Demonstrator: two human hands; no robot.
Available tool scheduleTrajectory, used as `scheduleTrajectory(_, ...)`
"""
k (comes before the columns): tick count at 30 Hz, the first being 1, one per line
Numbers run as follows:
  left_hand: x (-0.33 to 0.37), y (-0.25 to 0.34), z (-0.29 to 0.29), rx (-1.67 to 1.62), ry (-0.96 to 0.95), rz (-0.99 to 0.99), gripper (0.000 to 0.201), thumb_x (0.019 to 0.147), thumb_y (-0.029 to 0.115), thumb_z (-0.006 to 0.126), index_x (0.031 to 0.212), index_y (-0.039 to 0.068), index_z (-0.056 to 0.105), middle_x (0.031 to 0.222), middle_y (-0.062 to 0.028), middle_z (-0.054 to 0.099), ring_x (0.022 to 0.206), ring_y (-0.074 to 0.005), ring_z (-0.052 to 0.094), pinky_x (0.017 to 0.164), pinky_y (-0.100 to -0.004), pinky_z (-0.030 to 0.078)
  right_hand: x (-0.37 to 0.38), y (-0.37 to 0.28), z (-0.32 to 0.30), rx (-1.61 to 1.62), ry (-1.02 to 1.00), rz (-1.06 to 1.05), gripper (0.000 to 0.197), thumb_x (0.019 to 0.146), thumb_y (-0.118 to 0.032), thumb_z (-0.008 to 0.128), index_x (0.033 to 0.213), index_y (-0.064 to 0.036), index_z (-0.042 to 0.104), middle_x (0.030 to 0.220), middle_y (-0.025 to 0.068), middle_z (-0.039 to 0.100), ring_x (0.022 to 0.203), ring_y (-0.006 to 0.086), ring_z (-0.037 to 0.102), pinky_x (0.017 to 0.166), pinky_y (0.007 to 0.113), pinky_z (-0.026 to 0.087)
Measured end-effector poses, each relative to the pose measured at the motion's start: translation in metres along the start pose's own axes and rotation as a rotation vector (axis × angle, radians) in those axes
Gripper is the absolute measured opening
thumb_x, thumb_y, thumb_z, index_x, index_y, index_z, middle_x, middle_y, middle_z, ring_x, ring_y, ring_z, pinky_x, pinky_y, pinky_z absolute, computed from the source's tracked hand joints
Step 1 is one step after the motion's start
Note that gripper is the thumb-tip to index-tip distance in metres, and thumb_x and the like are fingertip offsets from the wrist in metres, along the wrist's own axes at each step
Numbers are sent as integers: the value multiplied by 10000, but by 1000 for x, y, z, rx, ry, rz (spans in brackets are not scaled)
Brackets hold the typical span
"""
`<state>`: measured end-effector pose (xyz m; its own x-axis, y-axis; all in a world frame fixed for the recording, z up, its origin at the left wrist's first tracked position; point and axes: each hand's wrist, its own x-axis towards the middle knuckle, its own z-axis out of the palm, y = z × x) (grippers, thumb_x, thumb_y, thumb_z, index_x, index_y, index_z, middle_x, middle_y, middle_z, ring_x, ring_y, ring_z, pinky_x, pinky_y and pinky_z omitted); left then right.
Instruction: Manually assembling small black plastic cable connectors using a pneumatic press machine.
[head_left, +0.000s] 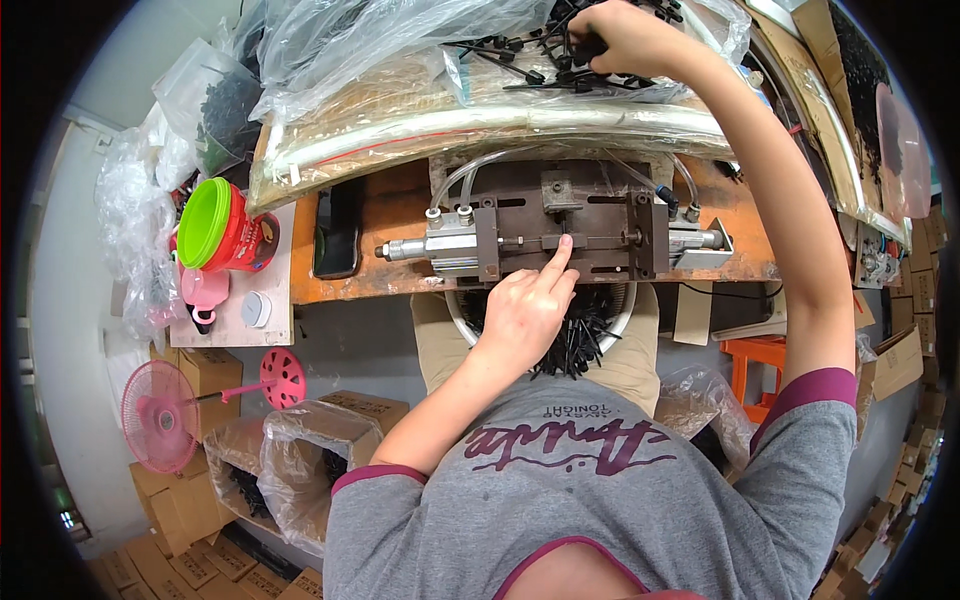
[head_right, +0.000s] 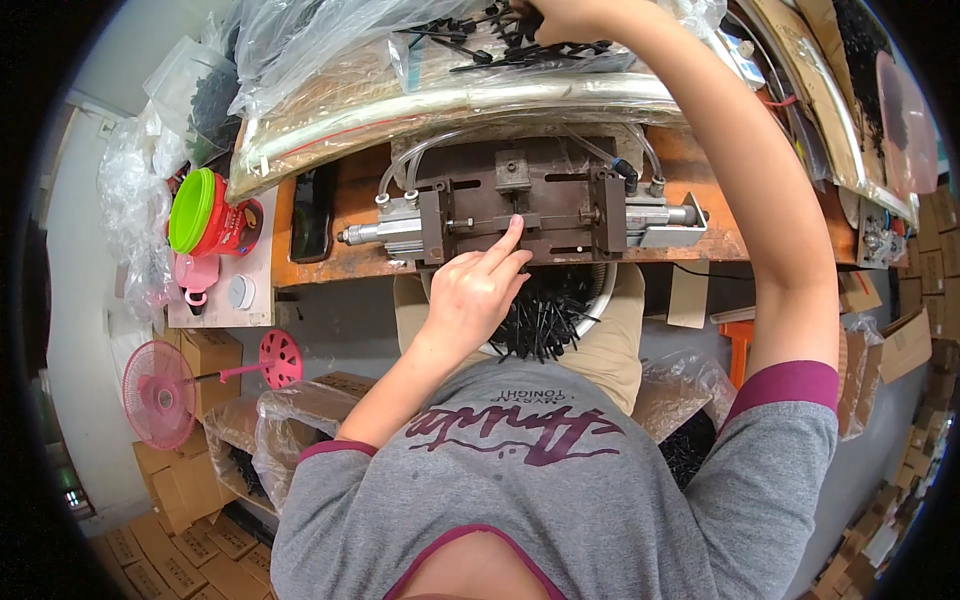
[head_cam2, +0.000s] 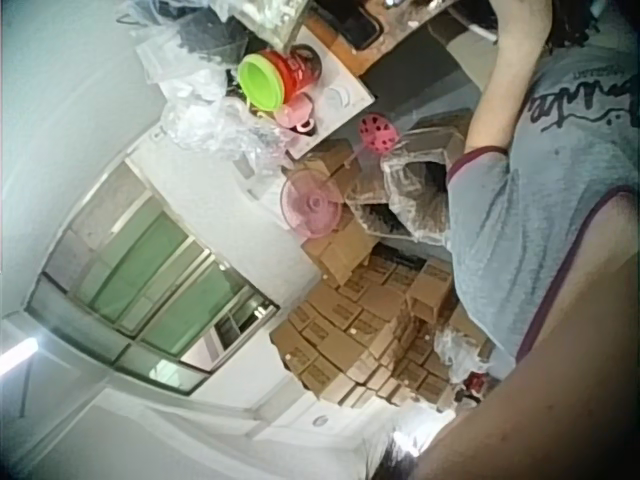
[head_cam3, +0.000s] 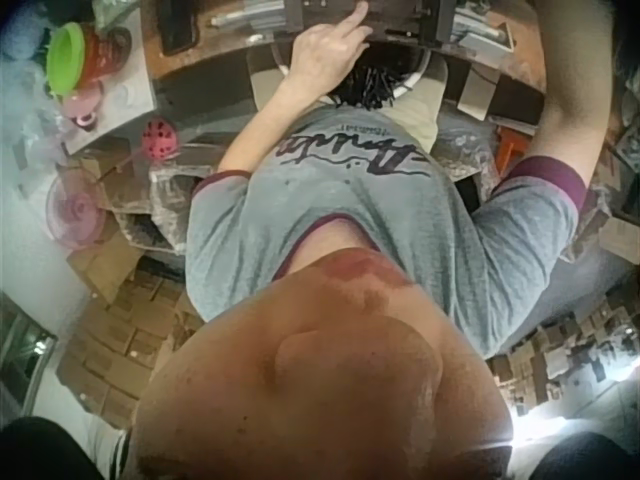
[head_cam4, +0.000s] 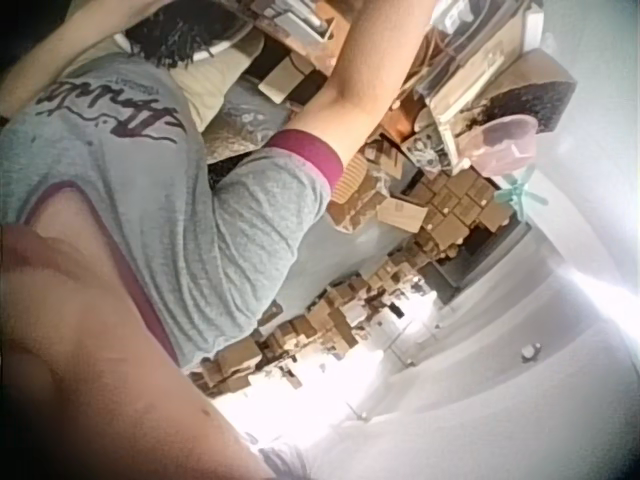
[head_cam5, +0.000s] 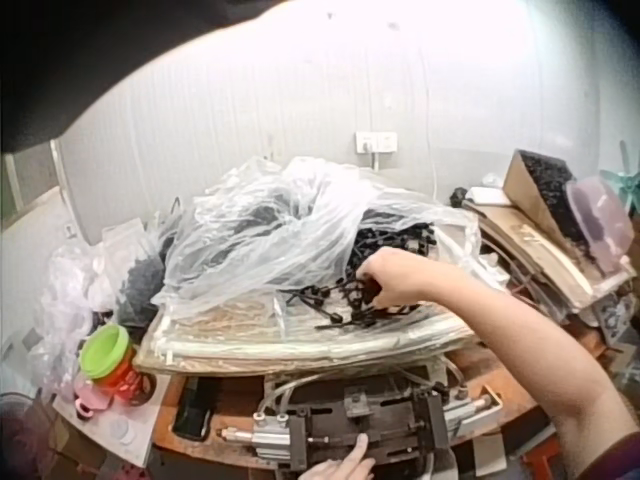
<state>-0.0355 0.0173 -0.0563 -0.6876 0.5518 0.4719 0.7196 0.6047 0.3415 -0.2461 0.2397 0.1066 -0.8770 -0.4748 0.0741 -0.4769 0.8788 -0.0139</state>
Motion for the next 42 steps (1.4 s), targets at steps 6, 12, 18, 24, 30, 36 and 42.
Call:
scheduleTrajectory(6,1,0,-9,-107,-8,19,234,733,134,788,937,57,703,1255,-118,662,729,-248,696,665,-334,559,-24,17,-24,661,259,283,213,775,-137,817,831,-9,656,681,75,666,572,124,633,555,286,503)
scheduleTrajectory(12,1,15,-44,-322,-142,31,320,762,320,801,979,98,724,1245,-68,668,764,-246,708,669,-332,564,-37,39,-23,1053,533,347,199,848,-170,771,918,-16,665,757,47,671,641,102,639,575,236,493)
scheduleTrajectory(18,17,13,-56,-407,81,83,391,749,268,835,1038,33,717,1155,-125,701,865,-223,711,741,-306,581,-45,47,-5,1505,508,320,204,918,-174,700,1021,-3,659,807,40,671,688,96,633,590,196,490)
scheduleTrajectory(24,42,6,-68,-915,325,-366,562,791,-38,768,1315,1,569,1373,-140,546,1174,-240,603,908,-356,566,-93,-32,28,1845,431,68,201,921,-165,688,1074,-37,710,1042,126,723,717,84,633,652,193,512)
scheduleTrajectory(30,37,7,-69,-1202,239,-394,335,884,-94,644,1217,-71,620,1125,-177,673,1016,-230,680,818,-323,600,-139,-82,56,2059,368,203,221,963,-166,626,1064,17,696,1007,101,724,640,37,580,577,181,462)
scheduleTrajectory(36,31,17,-71,-1112,269,-318,320,791,-109,729,1101,-37,695,1154,-145,637,932,-185,683,797,-274,605,-154,-101,69,2152,357,279,245,967,-182,613,1039,35,701,976,90,724,629,24,566,569,184,458)
scheduleTrajectory(42,21,9,-78,-941,150,-134,350,723,-124,779,1058,-62,698,1075,-150,636,890,-199,690,774,-272,614,-158,-103,74,2209,331,304,253,975,-175,599,1053,47,690,985,110,724,603,27,558,556,179,460)
